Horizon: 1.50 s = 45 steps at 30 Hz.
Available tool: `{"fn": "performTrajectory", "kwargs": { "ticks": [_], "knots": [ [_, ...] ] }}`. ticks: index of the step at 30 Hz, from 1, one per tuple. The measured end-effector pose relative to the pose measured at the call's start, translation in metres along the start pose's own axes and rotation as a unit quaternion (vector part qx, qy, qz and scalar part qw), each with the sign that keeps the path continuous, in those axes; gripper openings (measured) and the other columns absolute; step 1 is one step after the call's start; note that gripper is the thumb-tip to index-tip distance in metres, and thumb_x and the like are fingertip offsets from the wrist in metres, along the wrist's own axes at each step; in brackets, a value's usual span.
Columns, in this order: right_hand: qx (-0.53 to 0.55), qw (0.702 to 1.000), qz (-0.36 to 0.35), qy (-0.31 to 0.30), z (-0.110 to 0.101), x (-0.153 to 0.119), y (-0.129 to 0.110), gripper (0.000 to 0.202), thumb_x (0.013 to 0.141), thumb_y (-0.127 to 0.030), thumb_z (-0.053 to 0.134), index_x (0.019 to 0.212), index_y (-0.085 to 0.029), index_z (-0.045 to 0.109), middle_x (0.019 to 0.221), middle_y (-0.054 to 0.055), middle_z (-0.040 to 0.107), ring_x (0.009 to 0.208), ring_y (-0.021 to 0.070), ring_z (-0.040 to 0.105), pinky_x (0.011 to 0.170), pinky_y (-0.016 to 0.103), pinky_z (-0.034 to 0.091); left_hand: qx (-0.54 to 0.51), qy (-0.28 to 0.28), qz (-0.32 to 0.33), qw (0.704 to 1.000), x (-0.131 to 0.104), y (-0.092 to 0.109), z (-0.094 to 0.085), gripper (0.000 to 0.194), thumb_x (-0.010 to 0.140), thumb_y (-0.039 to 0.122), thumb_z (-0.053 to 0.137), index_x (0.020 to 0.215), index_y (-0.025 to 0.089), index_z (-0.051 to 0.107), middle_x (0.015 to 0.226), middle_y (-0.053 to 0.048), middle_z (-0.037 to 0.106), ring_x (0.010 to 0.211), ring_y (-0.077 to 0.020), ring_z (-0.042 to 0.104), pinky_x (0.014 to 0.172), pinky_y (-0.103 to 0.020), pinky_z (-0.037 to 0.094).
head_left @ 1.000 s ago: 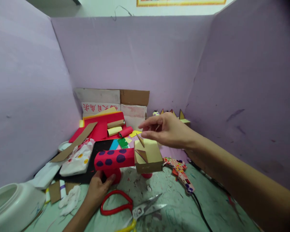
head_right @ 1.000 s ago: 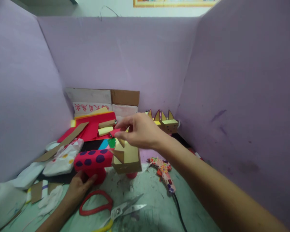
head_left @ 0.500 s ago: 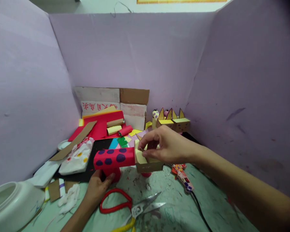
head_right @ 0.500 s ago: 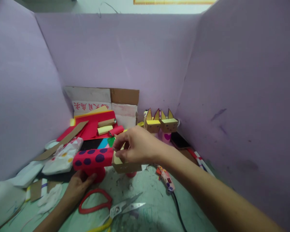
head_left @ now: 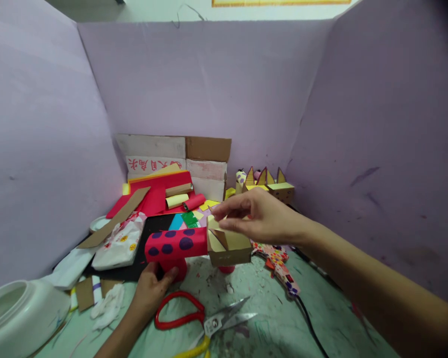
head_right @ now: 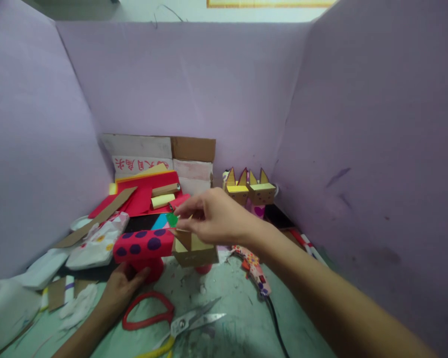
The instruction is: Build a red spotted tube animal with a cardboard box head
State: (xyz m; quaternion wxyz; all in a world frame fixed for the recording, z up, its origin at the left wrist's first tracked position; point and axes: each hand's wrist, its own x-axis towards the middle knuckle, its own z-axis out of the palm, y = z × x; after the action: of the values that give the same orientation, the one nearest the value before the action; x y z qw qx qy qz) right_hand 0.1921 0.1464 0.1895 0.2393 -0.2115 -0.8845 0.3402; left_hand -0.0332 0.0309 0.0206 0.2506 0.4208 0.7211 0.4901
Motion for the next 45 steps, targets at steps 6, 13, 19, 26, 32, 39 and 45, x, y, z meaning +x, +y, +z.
{"fn": "performTrajectory", "kwargs": {
  "ticks": [6,13,19,26,32,39,45],
  "knots": [
    [-0.048,0.997,-0.02,0.059,-0.007,0.025,0.013,0.02,0.076,-0.02,0.057,0.088,-0.014,0.073,0.082,0.006,0.072,0.074,0.017,0.064,0.065,0.027,0.048,0.004,0.001,-0.012,1.0,-0.002,0.005,0.0,0.04,0.059,0.05,0.061,0.08,0.016,0.06,0.082,-0.012,0.073,0.077,-0.0308,0.067,0.071,-0.04,0.053],
    [-0.077,0.997,-0.003,-0.018,0.0,0.035,0.013,0.029,0.071,-0.036,0.067,0.095,-0.02,0.072,0.075,0.002,0.071,0.069,0.0147,0.059,0.057,0.025,0.041,0.017,0.012,0.002,1.0,0.002,0.002,0.0,0.042,0.058,0.051,0.061,0.08,0.015,0.06,0.084,-0.013,0.073,0.078,-0.0319,0.067,0.072,-0.042,0.053],
    [-0.072,0.997,0.003,0.028,-0.002,0.033,0.015,0.033,0.07,-0.041,0.067,0.096,-0.022,0.072,0.086,0.005,0.071,0.075,0.0185,0.061,0.065,0.031,0.046,0.017,-0.01,-0.005,1.0,0.0,0.0,-0.001,0.044,0.062,0.051,0.059,0.086,0.014,0.059,0.088,-0.015,0.072,0.083,-0.0315,0.066,0.076,-0.041,0.052],
    [0.088,0.986,0.089,0.111,0.005,-0.029,0.063,0.084,0.059,-0.048,0.076,0.133,-0.024,0.044,0.133,0.012,0.05,0.116,0.0303,0.05,0.098,0.048,0.04,-0.044,-0.004,0.007,0.999,-0.001,-0.003,0.004,0.04,0.061,0.04,0.066,0.09,0.013,0.057,0.091,-0.014,0.071,0.084,-0.03,0.066,0.073,-0.041,0.053],
    [0.264,0.961,0.067,0.044,0.031,-0.057,0.098,0.11,0.049,-0.071,0.069,0.141,-0.03,0.026,0.147,0.011,0.03,0.134,0.0333,0.028,0.107,0.051,0.027,-0.08,-0.012,0.025,0.996,-0.004,-0.003,0.009,0.034,0.06,0.032,0.067,0.089,0.015,0.058,0.092,-0.009,0.072,0.086,-0.0271,0.066,0.073,-0.037,0.053],
    [0.188,0.975,0.024,0.113,0.062,-0.093,0.083,0.118,0.039,-0.073,0.068,0.141,-0.037,0.02,0.151,0.004,0.021,0.137,0.0337,0.019,0.111,0.049,0.019,-0.073,-0.021,0.048,0.996,0.0,-0.012,0.01,0.041,0.065,0.031,0.068,0.1,0.014,0.056,0.103,-0.011,0.069,0.093,-0.0262,0.064,0.08,-0.037,0.051],
    [0.148,0.975,0.063,0.155,0.078,-0.084,0.071,0.11,0.053,-0.05,0.08,0.143,-0.031,0.018,0.149,0.008,0.026,0.133,0.033,0.029,0.107,0.049,0.03,-0.048,-0.018,0.063,0.997,0.003,-0.015,0.008,0.04,0.064,0.031,0.069,0.098,0.014,0.057,0.1,-0.011,0.069,0.091,-0.0277,0.064,0.08,-0.039,0.05]
  ]
}}
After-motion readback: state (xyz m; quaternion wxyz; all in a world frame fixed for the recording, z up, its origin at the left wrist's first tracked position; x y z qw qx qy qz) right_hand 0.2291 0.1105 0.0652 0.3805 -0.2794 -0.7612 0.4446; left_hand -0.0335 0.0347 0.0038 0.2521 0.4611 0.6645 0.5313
